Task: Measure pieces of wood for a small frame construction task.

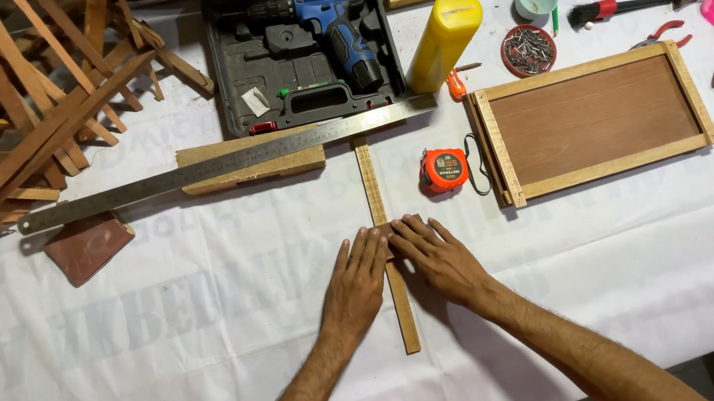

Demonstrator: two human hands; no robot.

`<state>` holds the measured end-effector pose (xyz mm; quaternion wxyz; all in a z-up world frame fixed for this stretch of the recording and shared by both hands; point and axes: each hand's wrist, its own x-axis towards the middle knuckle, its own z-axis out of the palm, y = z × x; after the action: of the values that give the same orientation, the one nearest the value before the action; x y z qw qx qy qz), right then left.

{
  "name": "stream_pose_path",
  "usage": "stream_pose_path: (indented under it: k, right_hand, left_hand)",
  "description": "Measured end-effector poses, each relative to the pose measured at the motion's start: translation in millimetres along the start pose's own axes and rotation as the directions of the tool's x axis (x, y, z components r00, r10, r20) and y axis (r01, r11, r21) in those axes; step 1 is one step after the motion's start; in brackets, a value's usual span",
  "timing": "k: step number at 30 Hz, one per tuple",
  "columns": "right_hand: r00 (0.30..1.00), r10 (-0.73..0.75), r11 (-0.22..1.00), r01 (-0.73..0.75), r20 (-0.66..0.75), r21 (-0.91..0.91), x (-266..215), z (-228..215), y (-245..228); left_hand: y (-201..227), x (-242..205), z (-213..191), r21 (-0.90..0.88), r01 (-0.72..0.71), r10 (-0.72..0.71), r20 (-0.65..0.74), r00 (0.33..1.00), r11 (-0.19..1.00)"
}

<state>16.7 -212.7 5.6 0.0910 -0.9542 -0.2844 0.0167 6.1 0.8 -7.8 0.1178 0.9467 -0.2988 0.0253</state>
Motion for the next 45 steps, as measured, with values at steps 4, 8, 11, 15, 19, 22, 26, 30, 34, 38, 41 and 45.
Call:
stream_pose_path:
  k: [4, 8, 11, 15, 19, 22, 26, 30, 34, 38, 41, 45]
  right_hand:
    - [1.0, 0.01, 1.0, -0.01, 0.003, 0.002, 34.1, -0.9, 18.3]
    - [1.0, 0.03, 0.997, -0.029, 0.01, -0.072, 69.1, 8.7, 41.2]
    - [0.998, 0.058, 0.998, -0.058, 0.013, -0.029, 96.9, 4.6, 53.7]
    - [0.993, 0.082, 0.997, -0.081, 0.087, -0.018, 118.8, -3.1, 67.0]
    - [0.997, 0.037, 0.997, -0.033, 0.067, -0.067, 114.3, -41.6, 61.3]
    - [0.996, -0.029, 0.998, 0.034, -0.087, 0.055, 103.9, -81.4, 42.6]
    - [0.99, 0.1, 0.885, -0.044, -0.097, 0.463, 94.4, -114.0, 17.6]
    - [0.962, 0.205, 0.524, -0.262, 0.178, 0.81, 96.0, -148.2, -32.6]
    - [0.948, 0.194, 0.475, -0.316, 0.253, 0.821, 109.6, -142.1, -79.7]
    - [0.966, 0.123, 0.335, -0.257, 0.228, 0.906, 128.4, -105.0, -114.3]
    - [0.967, 0.088, 0.354, -0.256, 0.241, 0.899, 146.7, -77.6, -144.5]
    - [0.961, 0.084, 0.441, -0.274, 0.264, 0.855, 170.5, -51.1, -180.5]
  left_hand:
    - [-26.6, 32.8, 12.2, 0.009, -0.001, 0.001, -0.005, 1.0, 1.0]
    - [-48.2, 69.0, 14.1, 0.049, 0.015, -0.014, -0.02, 1.0, 0.999]
    - [-59.4, 94.2, 14.5, 0.079, 0.029, -0.027, -0.024, 0.999, 0.996]
    - [-65.8, 109.6, 29.8, 0.136, 0.038, -0.031, -0.053, 0.998, 0.99]
    - [-63.1, 105.5, 11.9, 0.047, 0.056, -0.052, -0.09, 0.995, 0.997]
    - [-57.0, 92.4, -16.2, -0.084, 0.02, -0.039, -0.234, 0.971, 0.996]
    - [-51.2, 72.4, -57.7, -0.519, 0.08, -0.325, -0.401, 0.857, 0.851]
    - [-55.5, 37.6, -118.3, -0.8, 0.127, -0.604, -0.327, 0.727, 0.586]
    - [-75.9, -5.6, -136.2, -0.855, 0.084, -0.682, -0.344, 0.646, 0.511]
    - [-99.7, -56.7, -143.4, -0.849, 0.202, -0.757, -0.296, 0.583, 0.488]
    - [-121.4, -96.5, -138.8, -0.829, 0.28, -0.792, -0.28, 0.543, 0.485]
    - [-144.8, -133.7, -132.1, -0.799, 0.396, -0.838, -0.23, 0.495, 0.453]
